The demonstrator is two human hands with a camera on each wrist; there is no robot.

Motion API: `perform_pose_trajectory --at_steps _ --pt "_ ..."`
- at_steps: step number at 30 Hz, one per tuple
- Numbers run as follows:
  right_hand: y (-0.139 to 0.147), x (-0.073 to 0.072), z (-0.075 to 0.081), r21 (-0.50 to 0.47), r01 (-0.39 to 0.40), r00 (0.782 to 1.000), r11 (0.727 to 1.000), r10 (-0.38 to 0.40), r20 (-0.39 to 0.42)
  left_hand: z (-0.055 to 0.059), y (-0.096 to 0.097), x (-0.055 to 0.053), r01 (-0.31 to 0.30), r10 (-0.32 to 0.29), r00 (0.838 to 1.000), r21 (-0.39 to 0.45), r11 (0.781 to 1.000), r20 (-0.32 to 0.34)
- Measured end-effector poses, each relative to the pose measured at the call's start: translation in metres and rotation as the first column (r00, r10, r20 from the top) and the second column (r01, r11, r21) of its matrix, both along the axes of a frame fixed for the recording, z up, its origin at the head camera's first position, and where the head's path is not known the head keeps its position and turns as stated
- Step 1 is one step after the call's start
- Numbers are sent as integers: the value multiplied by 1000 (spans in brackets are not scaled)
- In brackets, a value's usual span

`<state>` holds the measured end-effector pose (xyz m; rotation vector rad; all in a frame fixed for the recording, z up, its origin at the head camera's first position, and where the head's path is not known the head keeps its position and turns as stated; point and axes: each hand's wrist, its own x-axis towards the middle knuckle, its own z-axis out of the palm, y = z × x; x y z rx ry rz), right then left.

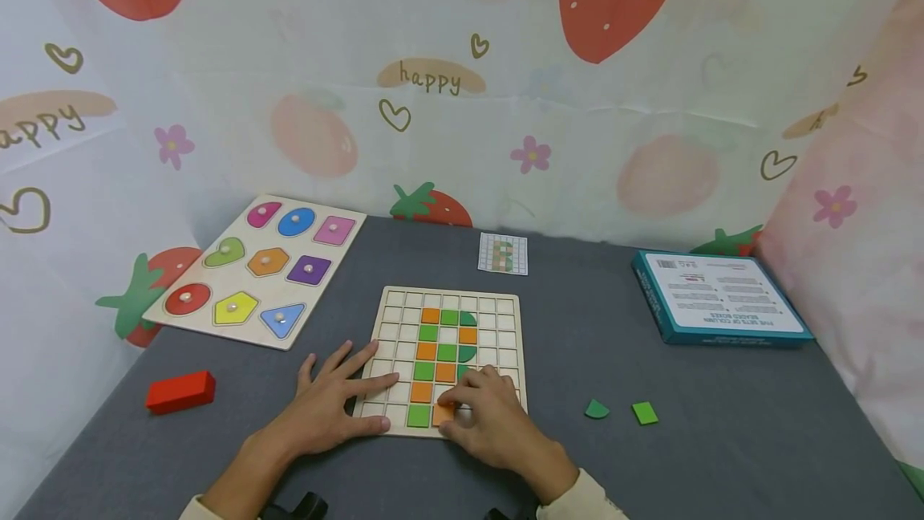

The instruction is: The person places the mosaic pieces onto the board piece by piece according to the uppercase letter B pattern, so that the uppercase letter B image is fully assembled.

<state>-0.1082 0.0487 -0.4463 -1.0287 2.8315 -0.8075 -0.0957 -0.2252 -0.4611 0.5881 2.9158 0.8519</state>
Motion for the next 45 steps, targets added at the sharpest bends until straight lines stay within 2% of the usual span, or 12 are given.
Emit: perform_pose_trajectory --at_steps 13,17,21,28,33,40,45 --pt "-1 1 4 6 -4 1000 1000 3 16 1 0 0 -1 1 1000 -8 1000 -1" --pt "3 2 10 -32 -4 999 999 3 -35 1 0 0 2 -2 1000 -10 1000 -1" --pt "12 2 23 -111 -14 995 994 2 -101 1 1 0 -5 5 1000 -10 1000 -6" --pt "34 4 52 -172 -21 993 985 1 -119 0 0 0 -4 4 1000 -5 1000 5" --pt "55 6 69 -146 34 986 989 -57 -159 0 -1 0 4 -4 1000 2 1000 7" --pt "89 9 79 -134 92 975 987 -117 -190 1 -1 1 9 -9 1000 4 1000 -1" --pt "113 8 79 -146 107 970 983 -136 -203 0 -1 0 -2 2 1000 0 1000 10"
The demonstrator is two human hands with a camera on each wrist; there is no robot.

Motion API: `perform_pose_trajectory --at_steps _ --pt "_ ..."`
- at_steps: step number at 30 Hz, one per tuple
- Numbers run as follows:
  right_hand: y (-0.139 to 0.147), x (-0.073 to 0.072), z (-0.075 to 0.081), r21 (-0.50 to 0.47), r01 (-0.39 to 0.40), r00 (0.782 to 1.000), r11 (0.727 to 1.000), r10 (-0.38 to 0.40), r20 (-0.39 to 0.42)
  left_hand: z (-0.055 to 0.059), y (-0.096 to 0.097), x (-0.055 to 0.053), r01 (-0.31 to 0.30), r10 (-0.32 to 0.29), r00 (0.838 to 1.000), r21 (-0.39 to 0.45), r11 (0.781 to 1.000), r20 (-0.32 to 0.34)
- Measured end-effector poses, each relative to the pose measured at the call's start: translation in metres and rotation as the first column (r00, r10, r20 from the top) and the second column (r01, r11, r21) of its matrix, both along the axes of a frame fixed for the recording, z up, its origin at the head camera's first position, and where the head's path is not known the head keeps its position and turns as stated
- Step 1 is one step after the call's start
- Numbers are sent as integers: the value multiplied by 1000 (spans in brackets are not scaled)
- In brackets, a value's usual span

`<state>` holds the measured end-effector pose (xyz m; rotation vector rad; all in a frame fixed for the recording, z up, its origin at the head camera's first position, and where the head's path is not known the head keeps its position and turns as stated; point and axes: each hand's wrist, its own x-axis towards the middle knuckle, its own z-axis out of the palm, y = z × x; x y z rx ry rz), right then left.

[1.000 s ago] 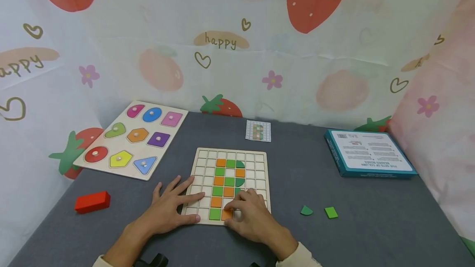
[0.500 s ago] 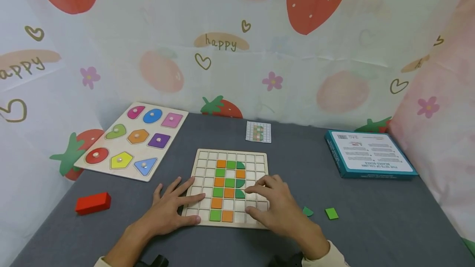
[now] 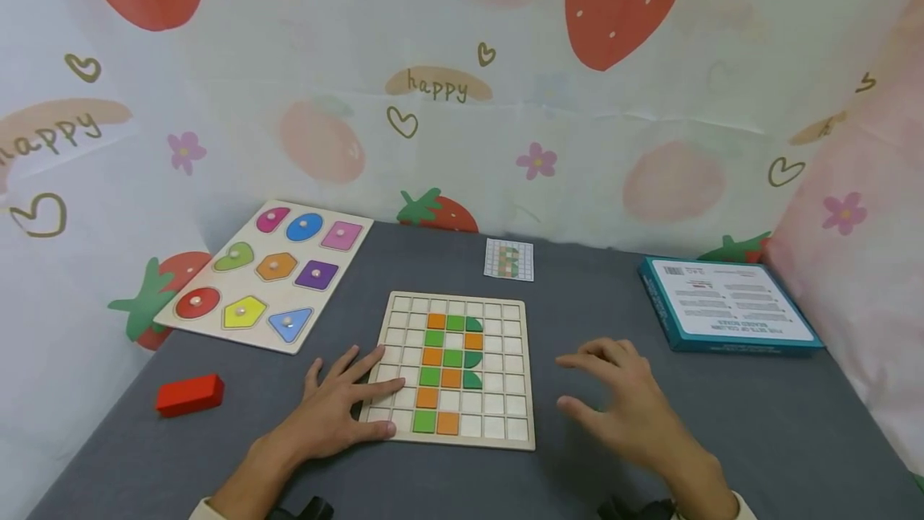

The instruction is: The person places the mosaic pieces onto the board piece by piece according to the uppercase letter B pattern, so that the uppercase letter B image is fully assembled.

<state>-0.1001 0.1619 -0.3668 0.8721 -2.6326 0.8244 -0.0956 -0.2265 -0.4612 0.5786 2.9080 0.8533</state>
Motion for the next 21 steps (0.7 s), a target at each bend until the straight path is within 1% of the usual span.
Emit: perform_pose_trajectory --at_steps 5,11,15,18,21 --pt "24 -1 0 9 15 1000 1000 -15 -21 -1 0 0 -4 4 1000 -4 1000 2" --pt "47 -4 -2 11 -2 999 1000 2 -48 -1 0 -1 -6 6 1000 -9 1000 0" --pt "58 -5 -7 11 -7 1000 1000 7 -6 -1 0 -1 -5 5 1000 -8 1000 7" --pt "68 -7 -13 6 -1 999 1000 1 52 -1 0 -1 -3 3 1000 -8 1000 4" --pt "78 -10 -19 5 12 992 1000 -12 125 -1 0 -1 -3 3 1000 -5 1000 -1"
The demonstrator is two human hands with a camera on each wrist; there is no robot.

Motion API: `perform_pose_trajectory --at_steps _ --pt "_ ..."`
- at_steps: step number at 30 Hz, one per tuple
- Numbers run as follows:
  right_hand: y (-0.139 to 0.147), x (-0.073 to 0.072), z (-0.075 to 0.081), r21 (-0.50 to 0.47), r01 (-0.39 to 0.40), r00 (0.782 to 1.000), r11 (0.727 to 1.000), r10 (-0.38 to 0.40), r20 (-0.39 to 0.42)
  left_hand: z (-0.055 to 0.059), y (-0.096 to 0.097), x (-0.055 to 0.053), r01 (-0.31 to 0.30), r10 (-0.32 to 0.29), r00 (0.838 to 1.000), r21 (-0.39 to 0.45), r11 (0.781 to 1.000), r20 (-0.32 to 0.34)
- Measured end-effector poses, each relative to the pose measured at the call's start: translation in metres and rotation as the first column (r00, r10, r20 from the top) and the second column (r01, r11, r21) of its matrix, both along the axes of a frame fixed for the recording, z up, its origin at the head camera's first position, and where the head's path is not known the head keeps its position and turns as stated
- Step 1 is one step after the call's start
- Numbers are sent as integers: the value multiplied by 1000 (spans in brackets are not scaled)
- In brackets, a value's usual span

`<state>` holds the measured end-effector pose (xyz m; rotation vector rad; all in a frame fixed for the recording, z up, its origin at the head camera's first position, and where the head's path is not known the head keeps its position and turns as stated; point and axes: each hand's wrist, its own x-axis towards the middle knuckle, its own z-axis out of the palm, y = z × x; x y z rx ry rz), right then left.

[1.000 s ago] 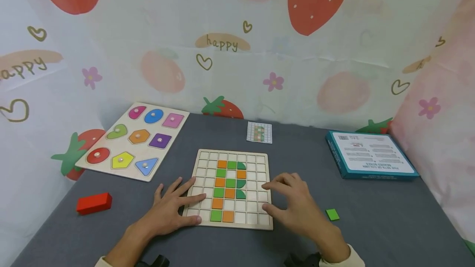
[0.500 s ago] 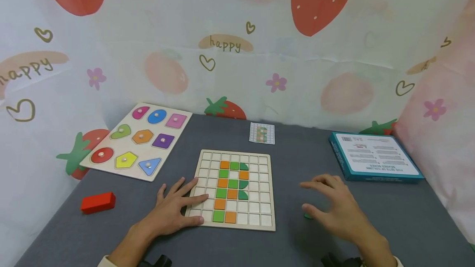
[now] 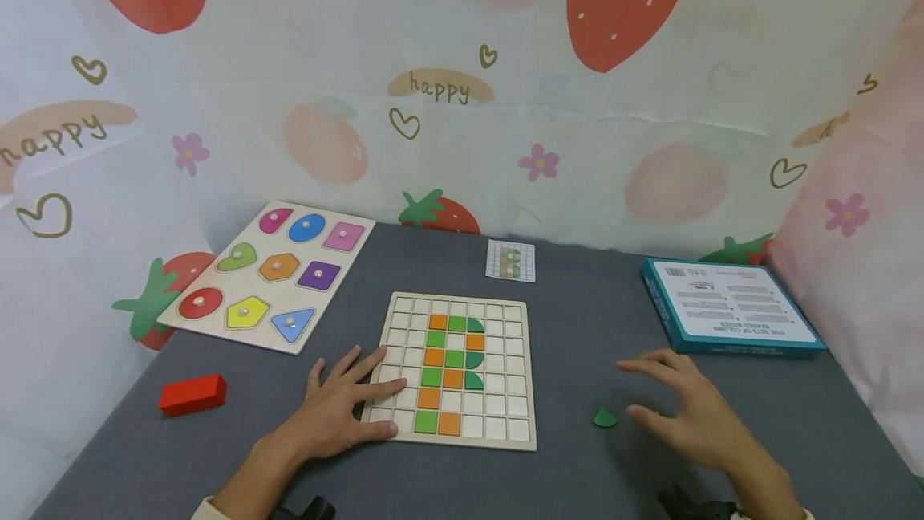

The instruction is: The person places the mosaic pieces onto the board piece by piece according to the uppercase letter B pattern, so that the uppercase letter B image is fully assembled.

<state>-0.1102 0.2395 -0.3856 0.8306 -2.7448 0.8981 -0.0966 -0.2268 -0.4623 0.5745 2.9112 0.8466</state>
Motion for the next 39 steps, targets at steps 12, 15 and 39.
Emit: perform_pose_trajectory --at_steps 12,15,39 --pt "26 -10 -20 98 92 964 991 -113 243 0 0 0 0 0 1000 8 1000 5" --pt "31 -10 -26 129 85 957 988 -117 267 -1 0 0 3 -3 1000 7 1000 3" --pt "41 -14 -41 153 63 966 986 -99 240 1 0 0 2 -2 1000 -2 1000 8"
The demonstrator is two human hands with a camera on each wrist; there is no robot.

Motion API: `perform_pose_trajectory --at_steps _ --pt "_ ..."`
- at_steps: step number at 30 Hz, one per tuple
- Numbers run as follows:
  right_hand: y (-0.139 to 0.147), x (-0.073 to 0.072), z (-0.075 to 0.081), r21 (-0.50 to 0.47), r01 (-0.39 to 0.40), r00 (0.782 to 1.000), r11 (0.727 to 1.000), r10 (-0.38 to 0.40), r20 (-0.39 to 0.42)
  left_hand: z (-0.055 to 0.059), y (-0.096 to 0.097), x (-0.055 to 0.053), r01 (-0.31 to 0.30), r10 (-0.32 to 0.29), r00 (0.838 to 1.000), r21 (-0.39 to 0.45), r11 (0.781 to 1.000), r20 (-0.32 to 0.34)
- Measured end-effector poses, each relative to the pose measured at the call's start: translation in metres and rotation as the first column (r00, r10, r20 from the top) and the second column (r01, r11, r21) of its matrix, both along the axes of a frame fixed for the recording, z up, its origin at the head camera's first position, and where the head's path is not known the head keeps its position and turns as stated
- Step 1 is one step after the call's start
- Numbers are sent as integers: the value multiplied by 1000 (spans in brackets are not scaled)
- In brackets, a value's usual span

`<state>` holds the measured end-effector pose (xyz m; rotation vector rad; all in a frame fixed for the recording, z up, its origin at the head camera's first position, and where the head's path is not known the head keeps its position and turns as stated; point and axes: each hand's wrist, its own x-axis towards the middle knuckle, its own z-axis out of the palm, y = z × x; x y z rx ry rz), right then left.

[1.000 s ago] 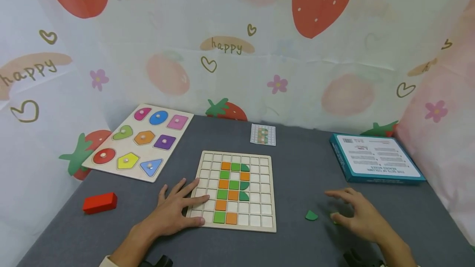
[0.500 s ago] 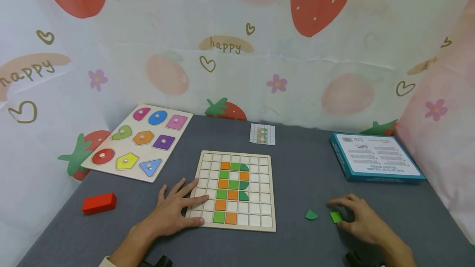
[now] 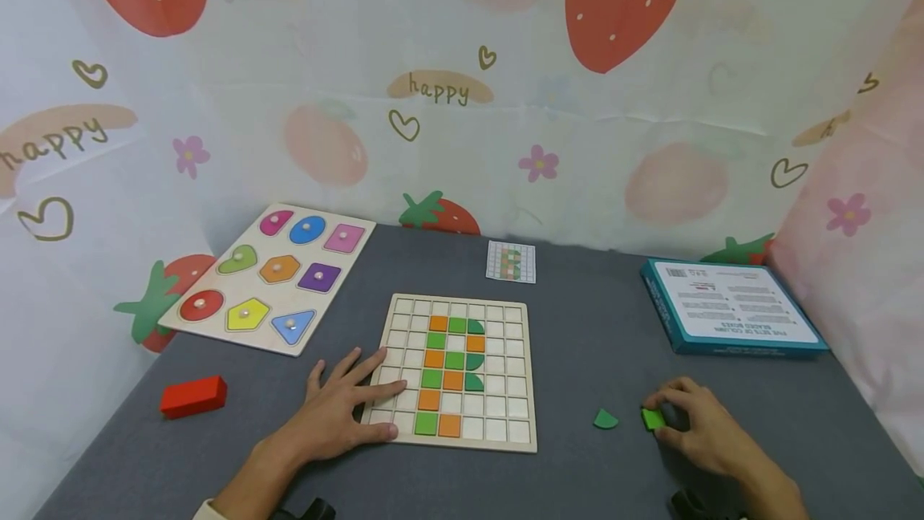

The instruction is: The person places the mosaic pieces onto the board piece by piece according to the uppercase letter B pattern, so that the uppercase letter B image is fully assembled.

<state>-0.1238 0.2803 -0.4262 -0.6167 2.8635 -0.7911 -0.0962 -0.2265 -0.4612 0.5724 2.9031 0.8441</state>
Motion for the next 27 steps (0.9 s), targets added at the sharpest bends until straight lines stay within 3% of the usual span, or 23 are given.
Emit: perform_pose_trajectory --at_steps 5,12,21,27 --pt "-3 3 6 0 41 999 999 -41 -29 -1 0 0 -2 2 1000 2 1000 3" --pt "-15 7 23 -33 83 987 996 -87 -135 -1 0 0 3 -3 1000 12 1000 0" --pt "-32 11 45 -71 39 960 997 -57 -274 -1 -1 1 12 -11 1000 21 1000 -24" --pt "-40 13 55 -73 8 948 997 -31 -317 -1 -1 1 10 -10 1000 20 1000 -22"
